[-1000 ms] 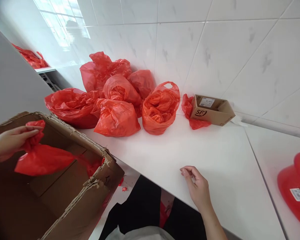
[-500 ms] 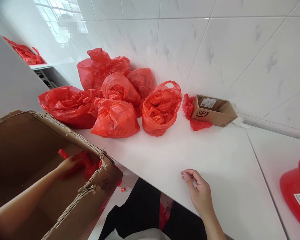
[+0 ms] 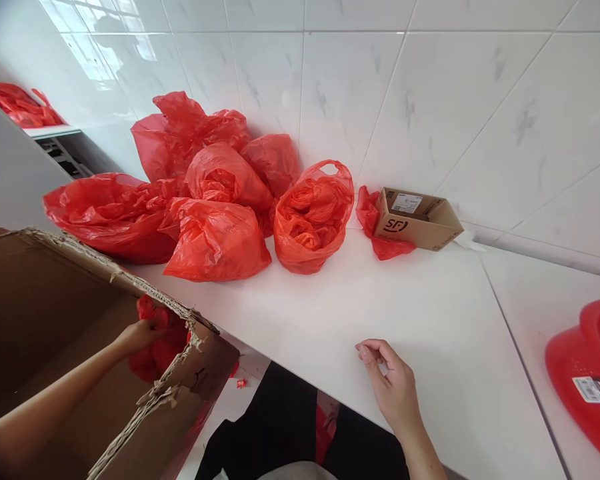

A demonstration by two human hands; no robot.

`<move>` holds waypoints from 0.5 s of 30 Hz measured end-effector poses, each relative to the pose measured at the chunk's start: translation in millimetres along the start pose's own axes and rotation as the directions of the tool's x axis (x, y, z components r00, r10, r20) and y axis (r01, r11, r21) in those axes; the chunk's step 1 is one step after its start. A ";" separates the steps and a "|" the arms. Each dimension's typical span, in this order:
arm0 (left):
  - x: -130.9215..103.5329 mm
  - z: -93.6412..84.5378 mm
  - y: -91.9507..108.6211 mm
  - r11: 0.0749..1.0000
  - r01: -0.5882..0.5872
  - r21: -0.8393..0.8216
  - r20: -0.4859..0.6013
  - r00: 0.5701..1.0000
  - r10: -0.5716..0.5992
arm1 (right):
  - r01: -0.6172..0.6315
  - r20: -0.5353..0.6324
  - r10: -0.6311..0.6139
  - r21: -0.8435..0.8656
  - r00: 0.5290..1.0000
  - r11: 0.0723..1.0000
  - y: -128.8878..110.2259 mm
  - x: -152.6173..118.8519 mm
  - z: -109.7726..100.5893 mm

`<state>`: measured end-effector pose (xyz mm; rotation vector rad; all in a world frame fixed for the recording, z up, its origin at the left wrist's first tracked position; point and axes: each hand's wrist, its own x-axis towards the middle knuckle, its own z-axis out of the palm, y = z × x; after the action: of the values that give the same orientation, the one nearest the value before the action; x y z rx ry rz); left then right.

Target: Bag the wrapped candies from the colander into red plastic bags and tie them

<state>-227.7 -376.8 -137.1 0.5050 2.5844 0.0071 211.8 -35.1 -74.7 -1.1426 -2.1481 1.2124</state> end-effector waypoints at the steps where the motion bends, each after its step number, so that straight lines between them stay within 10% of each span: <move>1: 0.1 -3.0 -1.9 1.000 -0.022 0.015 0.007 1.000 0.021 | -0.001 -0.004 0.001 -0.007 1.000 1.000 -0.3 0.1 -0.3; 15: -36.0 16.6 18.9 0.967 -0.233 -0.103 -0.041 0.972 0.230 | 0.094 -0.010 -0.094 -0.043 0.995 0.995 -5.4 2.4 -1.0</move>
<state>-184.1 -373.5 -132.5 0.7676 2.5215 0.2335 208.7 -34.1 -69.6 -1.0503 -2.2029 1.1210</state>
